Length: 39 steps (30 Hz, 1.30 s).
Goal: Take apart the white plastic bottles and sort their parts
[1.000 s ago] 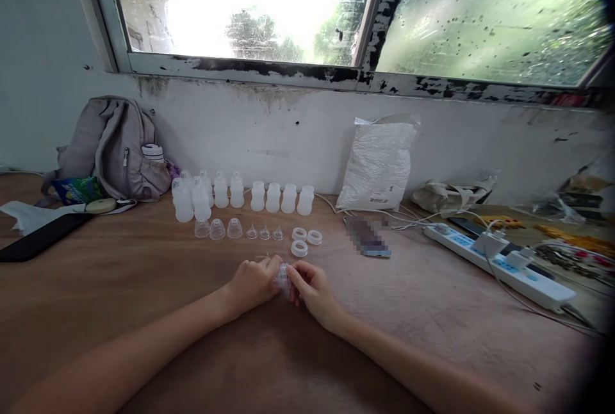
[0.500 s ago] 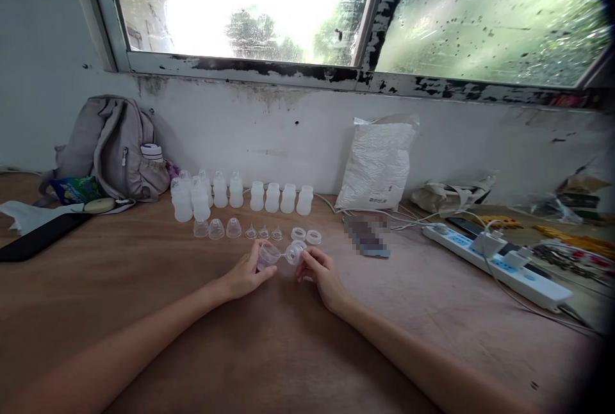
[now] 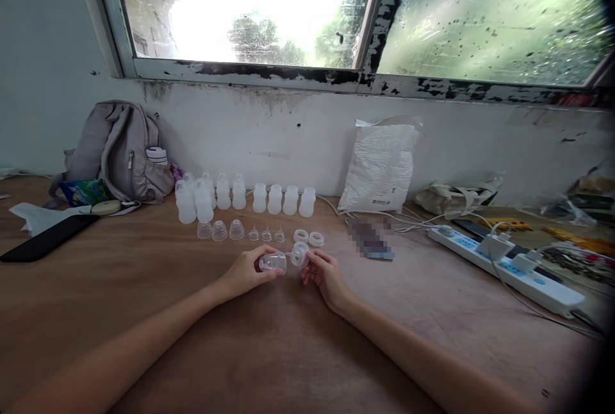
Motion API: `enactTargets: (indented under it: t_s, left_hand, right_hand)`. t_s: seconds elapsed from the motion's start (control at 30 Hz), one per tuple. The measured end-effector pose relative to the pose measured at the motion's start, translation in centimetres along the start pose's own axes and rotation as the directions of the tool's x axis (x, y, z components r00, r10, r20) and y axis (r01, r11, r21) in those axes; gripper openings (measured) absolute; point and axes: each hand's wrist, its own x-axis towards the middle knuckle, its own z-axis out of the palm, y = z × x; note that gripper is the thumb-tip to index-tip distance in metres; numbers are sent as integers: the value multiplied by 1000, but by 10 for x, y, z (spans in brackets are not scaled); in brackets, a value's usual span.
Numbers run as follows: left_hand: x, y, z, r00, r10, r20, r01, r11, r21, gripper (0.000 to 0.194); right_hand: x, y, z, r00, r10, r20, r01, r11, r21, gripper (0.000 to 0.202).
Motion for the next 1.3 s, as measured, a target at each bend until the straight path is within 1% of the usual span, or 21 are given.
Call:
enactTargets:
  t_s: [0.07, 0.13, 0.2, 0.23, 0.33, 0.4, 0.47, 0.53, 0.63, 0.73, 0.8, 1.0, 1.17, 1.2, 1.23, 1.27, 1.3]
  left_hand:
    - [-2, -1, -4, 1000, 2, 6, -2, 999, 32, 39]
    - [-6, -7, -14, 1000, -20, -9, 21, 998, 62, 45]
    - [-12, -17, -32, 996, -71, -50, 77, 990, 116, 47]
    - [-15, -24, -44, 990, -104, -95, 119, 978, 170, 45]
    - [-23, -46, -84, 943, -204, -261, 291, 889, 355, 44]
    - [-27, -60, -108, 900, -242, -362, 388, 822, 417, 47]
    - [-28, -73, -124, 876, -283, -392, 451, 770, 452, 49]
    - [-28, -82, -133, 867, -323, -380, 481, 741, 468, 51]
    - [-28, -90, -136, 881, -339, -331, 466, 747, 475, 54]
    - [-31, -93, -135, 901, -316, -297, 424, 787, 449, 58]
    - [-33, -94, -134, 905, -311, -290, 413, 805, 425, 58]
    - [-35, -92, -132, 889, -296, -350, 431, 800, 418, 60]
    - [-36, -89, -129, 892, -270, -363, 418, 798, 434, 62]
    - [-37, -88, -128, 883, -260, -391, 426, 793, 435, 65]
    - [-38, -84, -127, 862, -245, -443, 445, 784, 432, 69]
    - [-38, -80, -126, 829, -214, -517, 466, 775, 426, 72]
    - [-39, -74, -124, 784, -161, -600, 479, 771, 419, 73]
  right_hand:
    - [0, 0, -1, 1000, 4, -10, -4, 1000, 3, 21]
    - [1, 1, -2, 1000, 12, -12, -12, 1000, 5, 20]
    - [1, 1, -3, 1000, 18, -4, -18, 1000, 6, 20]
    - [1, 1, -3, 1000, 20, 3, -20, 1000, 5, 19]
    - [2, 1, -2, 1000, 21, 9, -21, 1000, 2, 20]
    - [2, 1, -2, 1000, 22, 4, -22, 1000, 2, 20]
    - [2, 1, -1, 1000, 21, 1, -21, 1000, 3, 20]
    - [2, 0, -1, 1000, 22, 1, -22, 1000, 4, 21]
    - [1, 0, -1, 1000, 27, 5, -27, 1000, 0, 20]
    - [1, 0, -1, 1000, 29, 6, -29, 1000, -2, 20]
    - [1, 0, 0, 1000, 31, 5, -31, 1000, -1, 20]
    - [2, 0, 0, 999, 36, -4, -36, 999, 0, 20]
    - [1, -1, 0, 999, 36, 11, -36, 999, 4, 19]
    - [0, -1, 0, 999, 38, 13, -38, 999, 6, 19]
    - [0, -1, 0, 999, 40, 14, -40, 999, 8, 19]
    - [0, -1, -1, 999, 43, 15, -43, 999, 8, 20]
    - [1, -1, -1, 999, 44, 17, -45, 999, 5, 20]
